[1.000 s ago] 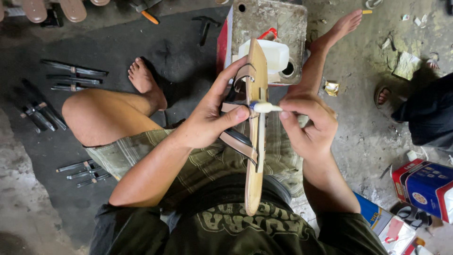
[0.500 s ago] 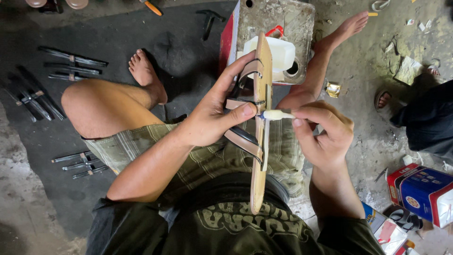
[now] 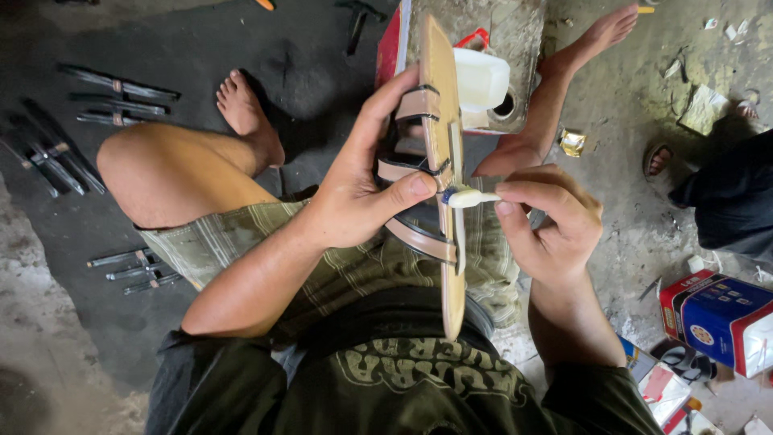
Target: The person sits on the floor and applies glue to the straps of sandals using a toothbrush. They repeatedly dip the brush into a container of glue and spread it along the edges of the straps on multiple sandals.
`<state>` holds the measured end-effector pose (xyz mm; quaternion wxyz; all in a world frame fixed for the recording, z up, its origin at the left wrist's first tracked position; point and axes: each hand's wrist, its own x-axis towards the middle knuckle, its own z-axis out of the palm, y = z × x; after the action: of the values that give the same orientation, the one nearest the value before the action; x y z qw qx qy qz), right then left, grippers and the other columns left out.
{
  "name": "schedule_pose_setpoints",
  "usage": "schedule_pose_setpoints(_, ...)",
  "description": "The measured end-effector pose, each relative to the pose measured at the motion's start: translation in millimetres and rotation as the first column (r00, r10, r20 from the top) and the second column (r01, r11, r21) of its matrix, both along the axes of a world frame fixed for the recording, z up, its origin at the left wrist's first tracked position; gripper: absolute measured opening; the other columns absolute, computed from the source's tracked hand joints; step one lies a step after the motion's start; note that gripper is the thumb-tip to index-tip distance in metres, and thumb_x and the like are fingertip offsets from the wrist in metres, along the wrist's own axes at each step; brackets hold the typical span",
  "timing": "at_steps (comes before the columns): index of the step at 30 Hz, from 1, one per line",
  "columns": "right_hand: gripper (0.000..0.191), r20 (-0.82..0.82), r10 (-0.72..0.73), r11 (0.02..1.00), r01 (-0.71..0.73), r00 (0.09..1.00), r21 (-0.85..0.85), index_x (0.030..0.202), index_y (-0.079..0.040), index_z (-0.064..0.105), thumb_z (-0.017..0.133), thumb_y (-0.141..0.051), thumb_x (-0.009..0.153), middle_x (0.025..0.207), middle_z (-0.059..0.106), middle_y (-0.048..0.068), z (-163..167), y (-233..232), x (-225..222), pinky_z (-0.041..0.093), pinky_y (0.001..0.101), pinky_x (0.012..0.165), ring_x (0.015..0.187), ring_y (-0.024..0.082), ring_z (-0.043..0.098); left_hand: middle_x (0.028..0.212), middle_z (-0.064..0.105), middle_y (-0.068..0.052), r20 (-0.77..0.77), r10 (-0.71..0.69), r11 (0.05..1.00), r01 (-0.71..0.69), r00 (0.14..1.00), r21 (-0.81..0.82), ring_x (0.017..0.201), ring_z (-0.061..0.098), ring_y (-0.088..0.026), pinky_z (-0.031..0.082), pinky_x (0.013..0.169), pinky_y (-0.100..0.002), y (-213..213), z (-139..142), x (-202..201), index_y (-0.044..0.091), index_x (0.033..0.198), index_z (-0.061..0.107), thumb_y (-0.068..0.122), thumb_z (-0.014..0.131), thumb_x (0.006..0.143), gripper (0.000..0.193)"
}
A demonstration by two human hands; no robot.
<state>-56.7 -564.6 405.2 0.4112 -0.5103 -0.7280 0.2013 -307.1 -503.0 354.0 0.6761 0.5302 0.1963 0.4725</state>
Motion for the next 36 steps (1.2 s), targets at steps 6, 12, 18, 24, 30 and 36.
schedule_pose_setpoints(6,0.015,-0.031,0.004,1.0,-0.005,0.999,-0.028,0.106,-0.001,0.069,0.076,0.006,0.095,0.101,0.071,0.014,-2.0,-6.8,-1.1,0.053,0.0261,0.07,0.078,0.017,0.068,0.167,0.029,-0.006,-0.155,0.191,0.972,-0.165,0.969,0.165,0.152,0.034,-0.017,0.032,0.128,-0.034,-4.3,-6.5,-2.6,0.01,0.166,0.019,0.03,0.08,0.103,0.09)
schedule_pose_setpoints(12,0.016,-0.025,0.004,0.998,-0.006,1.0,-0.063,0.107,-0.002,0.068,0.076,0.005,0.095,0.102,0.071,0.014,-0.1,-16.2,-1.1,0.054,0.027,0.073,0.083,0.019,0.07,0.17,0.019,-0.005,-0.057,0.188,0.972,-0.178,0.98,0.153,0.152,0.035,-0.016,0.046,0.122,-0.034,-5.8,-14.3,-4.9,0.013,0.167,0.014,0.031,0.082,0.107,0.092)
schedule_pose_setpoints(18,0.016,-0.116,0.028,0.996,-0.037,0.993,-0.076,0.108,-0.001,0.069,0.076,0.005,0.095,0.103,0.072,0.014,-6.3,-23.6,-0.3,0.057,0.0256,0.073,0.085,0.018,0.072,0.168,0.022,0.0,-0.066,0.254,0.939,-0.229,0.965,0.258,0.153,0.033,-0.013,0.04,0.127,-0.033,-4.5,-20.1,-4.9,0.019,0.168,0.013,0.032,0.081,0.106,0.093)
schedule_pose_setpoints(24,0.016,-0.127,0.109,0.994,-0.111,0.986,-0.005,0.104,-0.001,0.07,0.077,0.002,0.09,0.096,0.071,0.014,-6.4,-27.9,6.3,0.057,0.0246,0.067,0.086,0.019,0.072,0.167,0.023,-0.003,-0.009,0.228,0.961,-0.224,0.974,0.162,0.15,0.039,-0.015,0.041,0.126,-0.033,-1.2,-21.8,-7.5,0.016,0.167,0.012,0.034,0.079,0.109,0.091)
schedule_pose_setpoints(30,0.013,-0.041,0.046,0.994,-0.049,0.998,-0.099,0.102,0.0,0.072,0.074,0.003,0.09,0.088,0.075,0.013,-1.4,-29.7,10.2,0.052,0.0228,0.06,0.068,0.013,0.07,0.167,0.025,-0.002,-0.068,0.225,0.952,-0.205,0.972,0.226,0.15,0.039,-0.015,0.041,0.126,-0.032,-3.8,-21.9,-5.5,0.016,0.167,0.013,0.032,0.079,0.108,0.09)
schedule_pose_setpoints(36,0.013,-0.018,-0.006,0.997,0.004,1.0,-0.077,0.111,-0.001,0.07,0.075,0.003,0.099,0.1,0.073,0.014,3.0,-35.0,1.5,0.056,0.0266,0.076,0.084,0.021,0.073,0.162,0.034,-0.003,-0.031,0.207,0.966,-0.199,0.978,0.162,0.145,0.045,-0.014,0.042,0.124,-0.031,-2.3,-12.2,-3.6,0.016,0.168,0.014,0.032,0.079,0.109,0.089)
